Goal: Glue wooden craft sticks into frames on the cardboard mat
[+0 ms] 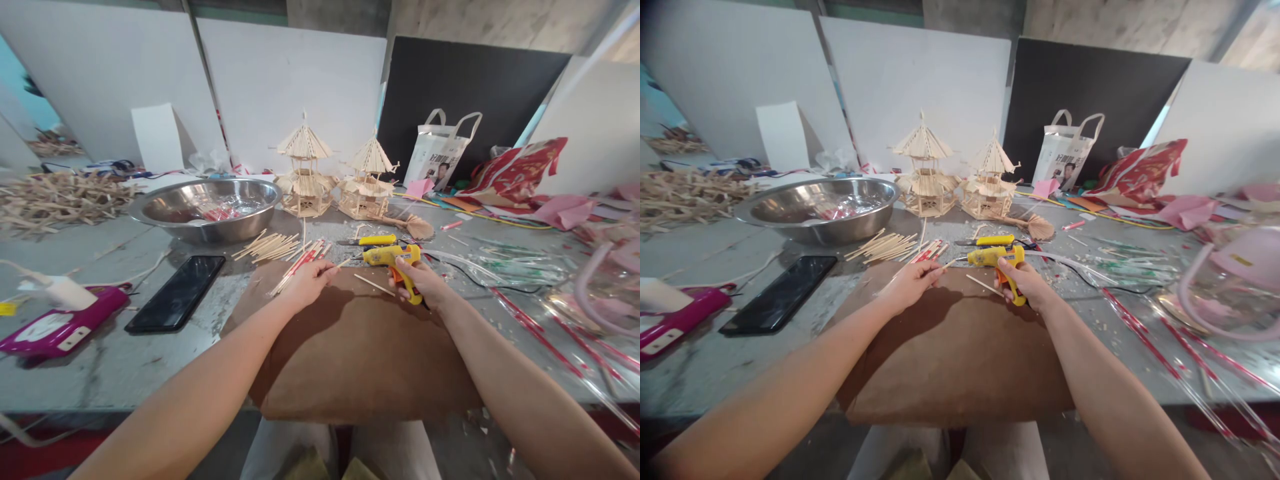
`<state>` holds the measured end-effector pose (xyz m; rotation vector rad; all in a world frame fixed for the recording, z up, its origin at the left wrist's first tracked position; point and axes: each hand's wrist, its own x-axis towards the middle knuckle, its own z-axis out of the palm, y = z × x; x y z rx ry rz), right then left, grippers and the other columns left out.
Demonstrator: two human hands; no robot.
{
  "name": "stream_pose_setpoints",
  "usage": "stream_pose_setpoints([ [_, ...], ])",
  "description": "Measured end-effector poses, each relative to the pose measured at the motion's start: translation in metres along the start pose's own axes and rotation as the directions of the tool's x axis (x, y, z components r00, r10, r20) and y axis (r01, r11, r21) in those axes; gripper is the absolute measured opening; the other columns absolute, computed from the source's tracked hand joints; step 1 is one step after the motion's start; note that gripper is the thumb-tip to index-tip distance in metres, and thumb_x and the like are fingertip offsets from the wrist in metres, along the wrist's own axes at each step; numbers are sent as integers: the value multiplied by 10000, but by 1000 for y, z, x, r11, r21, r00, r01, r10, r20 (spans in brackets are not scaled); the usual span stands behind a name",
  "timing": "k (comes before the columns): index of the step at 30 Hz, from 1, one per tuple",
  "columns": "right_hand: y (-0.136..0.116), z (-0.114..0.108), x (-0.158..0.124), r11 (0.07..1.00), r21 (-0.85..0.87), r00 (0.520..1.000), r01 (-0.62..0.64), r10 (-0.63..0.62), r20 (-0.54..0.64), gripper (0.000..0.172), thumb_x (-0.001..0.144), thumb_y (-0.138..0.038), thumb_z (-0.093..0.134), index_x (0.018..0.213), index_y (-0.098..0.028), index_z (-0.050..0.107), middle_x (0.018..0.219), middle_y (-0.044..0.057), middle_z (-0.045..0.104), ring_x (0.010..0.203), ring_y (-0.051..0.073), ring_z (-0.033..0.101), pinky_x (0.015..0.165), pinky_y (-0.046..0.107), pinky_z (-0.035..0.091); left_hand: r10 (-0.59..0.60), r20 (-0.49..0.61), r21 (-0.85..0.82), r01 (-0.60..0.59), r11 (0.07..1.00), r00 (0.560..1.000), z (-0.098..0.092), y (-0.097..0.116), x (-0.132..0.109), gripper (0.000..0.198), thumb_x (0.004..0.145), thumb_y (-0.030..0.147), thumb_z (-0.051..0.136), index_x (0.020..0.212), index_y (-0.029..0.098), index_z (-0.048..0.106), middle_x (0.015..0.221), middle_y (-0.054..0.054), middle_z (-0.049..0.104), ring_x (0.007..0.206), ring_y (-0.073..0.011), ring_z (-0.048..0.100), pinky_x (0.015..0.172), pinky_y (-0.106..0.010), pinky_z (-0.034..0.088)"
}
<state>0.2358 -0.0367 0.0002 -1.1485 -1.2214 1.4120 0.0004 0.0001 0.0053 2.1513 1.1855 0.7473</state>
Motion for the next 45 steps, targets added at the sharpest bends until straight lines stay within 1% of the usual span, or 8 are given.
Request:
stream_pose_setpoints([
  [12,0,0,0,1000,-10,999,-10,9,-34,391,637,-539,539,640,-151,492,499,-31,530,285,33,376,313,187,379,20,0,8,-20,1000,1000,0,0,-1,334,781,390,361,829,146,583,593,30,517,536,-84,416,530,-195,325],
  [26,0,0,0,1000,-27,999,-10,9,-39,405,628,-555,537,640,-153,484,490,-39,519,284,30,373,307,181,372,18,-5,-7,-18,1000,1000,0,1,0,353,787,398,348,814,141,590,607,21,531,542,-88,431,538,-196,337],
  [31,-1,0,0,1000,-22,999,-14,13,-37,406,624,-556,539,635,-155,479,494,-37,519,287,33,376,312,187,380,10,8,-12,-10,1000,1000,1,-1,-1,356,793,401,337,812,144,584,612,22,535,522,-84,421,514,-197,324],
  [34,-1,0,0,999,-29,999,-24,23,-40,401,626,-551,542,635,-155,476,495,-36,522,288,33,377,314,187,378,19,14,-10,-19,1000,1000,1,-1,-1,350,799,393,329,766,147,575,606,22,536,532,-84,429,526,-197,329],
  [38,0,0,0,1000,-18,1000,-5,5,-21,389,645,-542,530,641,-156,479,496,-35,523,292,37,385,313,185,369,40,15,-38,-39,999,999,2,-2,0,357,805,384,325,657,143,544,672,6,571,575,-84,457,559,-194,342],
  [43,2,0,0,1000,-17,1000,-17,16,-23,382,644,-535,537,640,-156,486,501,-36,525,290,36,384,311,187,369,38,30,-47,-36,998,999,3,-4,0,352,807,395,318,794,150,570,613,20,541,529,-83,432,546,-198,341],
  [45,2,-1,1,1000,-16,1000,-15,15,-25,383,645,-536,535,641,-156,487,500,-35,526,289,36,384,312,188,371,38,31,-40,-36,999,999,3,-4,0,358,805,398,318,785,147,573,617,17,538,528,-82,427,543,-199,340],
])
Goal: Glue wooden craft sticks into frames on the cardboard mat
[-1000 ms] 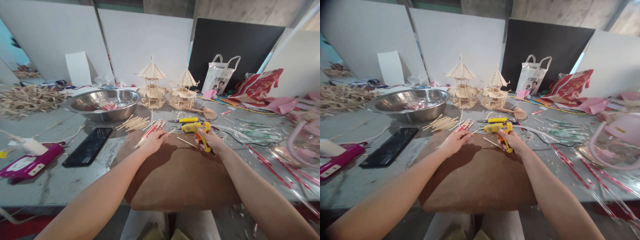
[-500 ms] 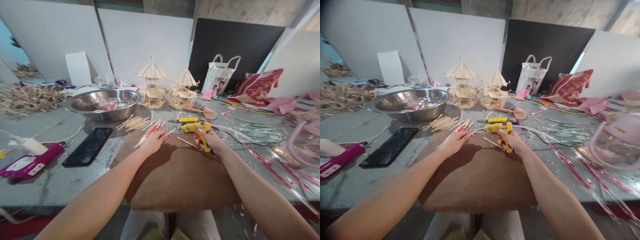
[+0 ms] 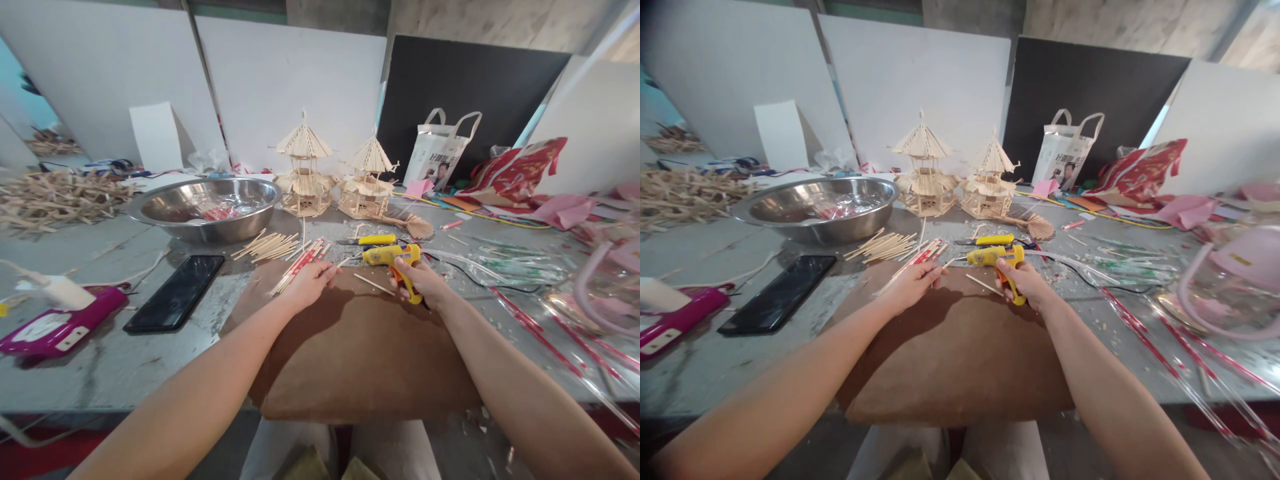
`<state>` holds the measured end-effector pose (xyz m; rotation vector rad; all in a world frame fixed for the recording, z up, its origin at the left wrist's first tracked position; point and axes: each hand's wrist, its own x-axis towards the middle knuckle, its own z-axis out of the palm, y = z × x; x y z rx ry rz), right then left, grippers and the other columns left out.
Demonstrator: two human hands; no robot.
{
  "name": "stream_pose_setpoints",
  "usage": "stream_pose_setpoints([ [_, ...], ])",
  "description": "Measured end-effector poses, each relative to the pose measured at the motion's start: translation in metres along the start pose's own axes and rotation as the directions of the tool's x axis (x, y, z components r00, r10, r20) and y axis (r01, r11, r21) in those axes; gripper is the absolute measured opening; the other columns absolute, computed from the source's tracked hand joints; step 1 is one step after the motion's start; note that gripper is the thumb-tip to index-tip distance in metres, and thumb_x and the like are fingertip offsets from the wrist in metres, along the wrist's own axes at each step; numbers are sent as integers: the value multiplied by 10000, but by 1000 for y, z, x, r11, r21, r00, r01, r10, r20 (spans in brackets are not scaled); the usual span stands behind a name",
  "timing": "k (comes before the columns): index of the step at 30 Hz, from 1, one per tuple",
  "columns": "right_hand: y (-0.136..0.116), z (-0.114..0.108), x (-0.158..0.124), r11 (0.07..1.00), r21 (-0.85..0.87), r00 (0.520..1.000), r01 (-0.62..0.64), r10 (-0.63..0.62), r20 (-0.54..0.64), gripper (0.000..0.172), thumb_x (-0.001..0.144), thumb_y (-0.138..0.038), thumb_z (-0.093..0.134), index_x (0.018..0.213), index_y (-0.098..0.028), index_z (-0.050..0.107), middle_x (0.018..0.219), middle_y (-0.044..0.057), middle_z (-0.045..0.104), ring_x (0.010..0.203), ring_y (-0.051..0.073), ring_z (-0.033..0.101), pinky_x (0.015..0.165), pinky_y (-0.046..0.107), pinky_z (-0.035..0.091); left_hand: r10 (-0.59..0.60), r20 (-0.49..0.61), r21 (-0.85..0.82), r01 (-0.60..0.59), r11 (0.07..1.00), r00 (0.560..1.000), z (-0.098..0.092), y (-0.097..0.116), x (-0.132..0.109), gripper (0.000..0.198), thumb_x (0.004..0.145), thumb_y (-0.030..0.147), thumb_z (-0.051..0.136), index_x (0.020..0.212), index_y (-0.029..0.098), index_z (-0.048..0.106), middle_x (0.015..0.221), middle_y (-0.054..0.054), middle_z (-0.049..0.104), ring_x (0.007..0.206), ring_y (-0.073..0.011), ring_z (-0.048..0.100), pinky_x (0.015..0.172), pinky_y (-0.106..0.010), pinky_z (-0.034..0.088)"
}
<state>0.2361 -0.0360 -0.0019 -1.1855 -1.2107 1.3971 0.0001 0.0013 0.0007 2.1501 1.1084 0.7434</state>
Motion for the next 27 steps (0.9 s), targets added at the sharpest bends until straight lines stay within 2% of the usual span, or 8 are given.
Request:
stream_pose_setpoints([
  [11,-1,1,-1,1000,-11,1000,0,0,-13,392,631,-546,539,630,-159,476,495,-35,528,288,36,381,314,187,370,-40,-3,30,40,999,999,1,-1,-1,371,781,442,342,837,154,569,593,25,532,466,-75,379,465,-198,307],
  [19,1,-1,1,1000,-24,1000,21,-21,8,380,657,-535,520,650,-156,480,501,-32,533,292,37,387,322,183,366,-56,-32,33,57,998,998,0,3,0,308,763,400,385,702,155,562,540,36,514,469,-74,404,477,-192,322],
  [24,1,0,-1,999,-40,1000,2,-1,28,387,648,-540,526,640,-157,478,489,-31,536,291,40,394,317,181,354,-86,-59,32,88,996,995,-1,8,-1,275,744,387,416,751,159,569,560,34,539,475,-79,423,490,-195,337],
  [27,-1,0,-1,998,-40,999,48,-47,16,395,645,-547,527,646,-153,491,516,-18,556,295,41,399,316,186,356,-114,-72,28,116,993,991,-1,8,-1,280,741,394,413,744,157,562,549,33,532,465,-78,417,481,-194,334],
])
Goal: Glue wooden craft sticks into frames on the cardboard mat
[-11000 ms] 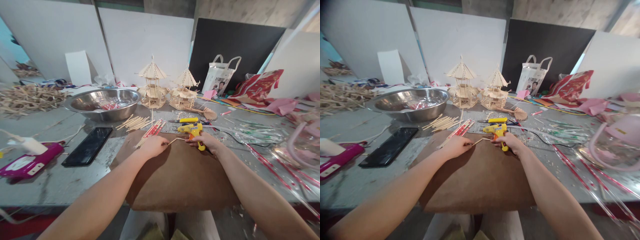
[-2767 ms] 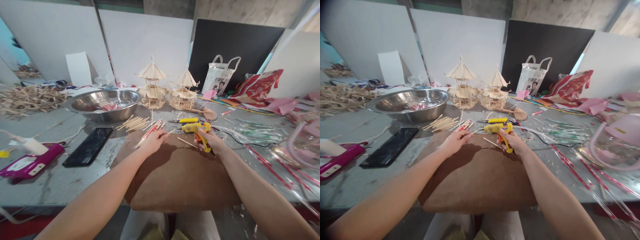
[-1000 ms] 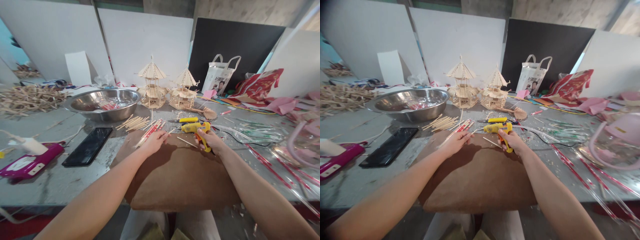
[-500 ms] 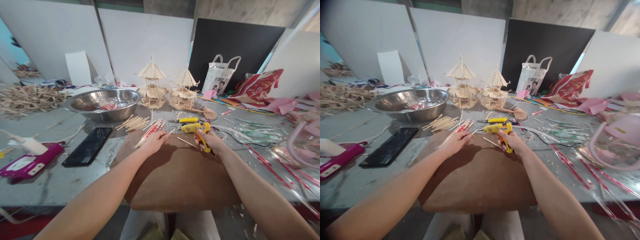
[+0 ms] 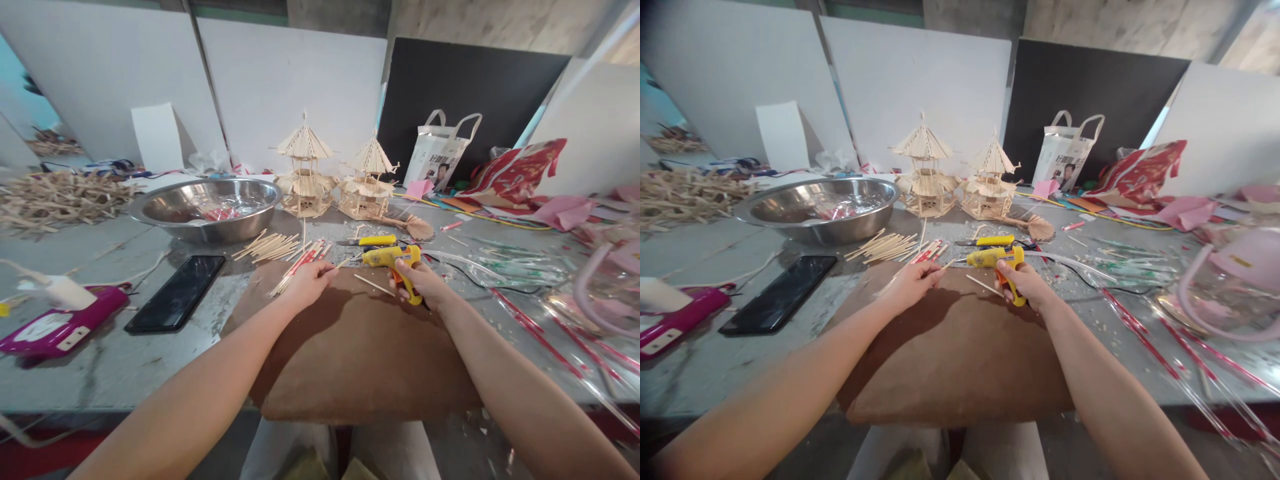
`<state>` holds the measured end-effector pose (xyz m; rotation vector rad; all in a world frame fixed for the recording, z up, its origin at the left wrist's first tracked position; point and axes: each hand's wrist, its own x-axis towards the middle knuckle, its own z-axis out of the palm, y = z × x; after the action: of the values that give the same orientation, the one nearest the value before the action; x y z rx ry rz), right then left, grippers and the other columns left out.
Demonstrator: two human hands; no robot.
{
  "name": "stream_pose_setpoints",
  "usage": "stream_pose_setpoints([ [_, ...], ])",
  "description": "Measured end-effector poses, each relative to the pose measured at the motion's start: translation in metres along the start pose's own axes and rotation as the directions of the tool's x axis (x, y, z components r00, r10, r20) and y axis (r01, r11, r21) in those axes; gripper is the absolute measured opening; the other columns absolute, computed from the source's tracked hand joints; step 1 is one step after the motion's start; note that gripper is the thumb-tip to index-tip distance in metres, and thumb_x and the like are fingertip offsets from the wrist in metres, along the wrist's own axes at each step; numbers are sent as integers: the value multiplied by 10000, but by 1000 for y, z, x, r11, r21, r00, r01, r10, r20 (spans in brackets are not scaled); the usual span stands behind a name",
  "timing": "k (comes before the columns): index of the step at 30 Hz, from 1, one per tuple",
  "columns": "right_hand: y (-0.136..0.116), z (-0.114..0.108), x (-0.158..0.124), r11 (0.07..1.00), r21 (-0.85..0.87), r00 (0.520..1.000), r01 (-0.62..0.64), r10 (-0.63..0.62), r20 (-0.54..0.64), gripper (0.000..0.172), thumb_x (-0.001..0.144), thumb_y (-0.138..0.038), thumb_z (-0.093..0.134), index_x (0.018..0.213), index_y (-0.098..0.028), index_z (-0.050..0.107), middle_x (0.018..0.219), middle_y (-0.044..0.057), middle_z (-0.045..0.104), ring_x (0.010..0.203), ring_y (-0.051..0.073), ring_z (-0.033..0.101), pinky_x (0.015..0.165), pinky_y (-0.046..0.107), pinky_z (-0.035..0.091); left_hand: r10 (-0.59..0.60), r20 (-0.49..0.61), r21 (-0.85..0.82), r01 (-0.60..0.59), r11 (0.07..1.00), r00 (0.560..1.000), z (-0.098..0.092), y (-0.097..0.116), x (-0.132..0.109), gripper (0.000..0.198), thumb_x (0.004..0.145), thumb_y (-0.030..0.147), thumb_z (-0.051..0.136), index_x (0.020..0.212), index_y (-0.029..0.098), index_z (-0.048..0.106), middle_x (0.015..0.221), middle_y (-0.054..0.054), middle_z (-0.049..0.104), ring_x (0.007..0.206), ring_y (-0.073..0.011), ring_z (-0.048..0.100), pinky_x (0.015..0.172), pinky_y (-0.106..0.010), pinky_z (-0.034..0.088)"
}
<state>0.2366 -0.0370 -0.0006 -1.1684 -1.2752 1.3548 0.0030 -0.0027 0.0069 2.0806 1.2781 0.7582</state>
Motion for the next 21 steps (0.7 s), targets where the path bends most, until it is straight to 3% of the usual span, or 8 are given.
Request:
stream_pose_setpoints([
  [3,-3,-6,2,997,27,995,75,-73,-73,415,618,-569,537,702,-164,506,588,-4,593,297,42,398,327,205,380,-19,10,-11,19,1000,1000,0,-2,0,285,744,400,402,744,159,553,553,33,534,456,-75,410,475,-193,332],
  [6,-5,-17,7,992,21,964,128,-120,-239,439,586,-584,556,729,-172,512,607,7,608,302,46,405,325,205,383,-15,10,-16,15,1000,1000,1,-3,1,285,742,399,403,766,160,557,571,28,549,462,-78,417,479,-195,335],
  [11,-7,-38,14,998,-41,820,57,-70,-568,425,594,-593,542,703,-185,495,359,-41,474,283,86,425,283,195,348,-1,-14,35,2,999,1000,0,0,0,267,736,382,418,745,165,573,584,26,561,486,-85,437,506,-199,344],
  [16,-7,-50,15,999,-28,778,24,-37,-627,365,630,-537,547,649,-176,490,480,-8,546,288,66,418,274,206,368,30,-8,78,-29,997,1000,-2,4,0,266,742,367,411,708,161,577,579,23,557,496,-87,434,512,-196,339],
  [21,-8,-62,15,988,93,758,123,-33,-652,157,581,-254,606,630,-186,473,459,-42,512,316,71,425,310,223,404,46,0,91,-46,995,999,-2,0,0,268,755,365,399,726,168,578,580,27,557,493,-84,427,504,-189,329],
])
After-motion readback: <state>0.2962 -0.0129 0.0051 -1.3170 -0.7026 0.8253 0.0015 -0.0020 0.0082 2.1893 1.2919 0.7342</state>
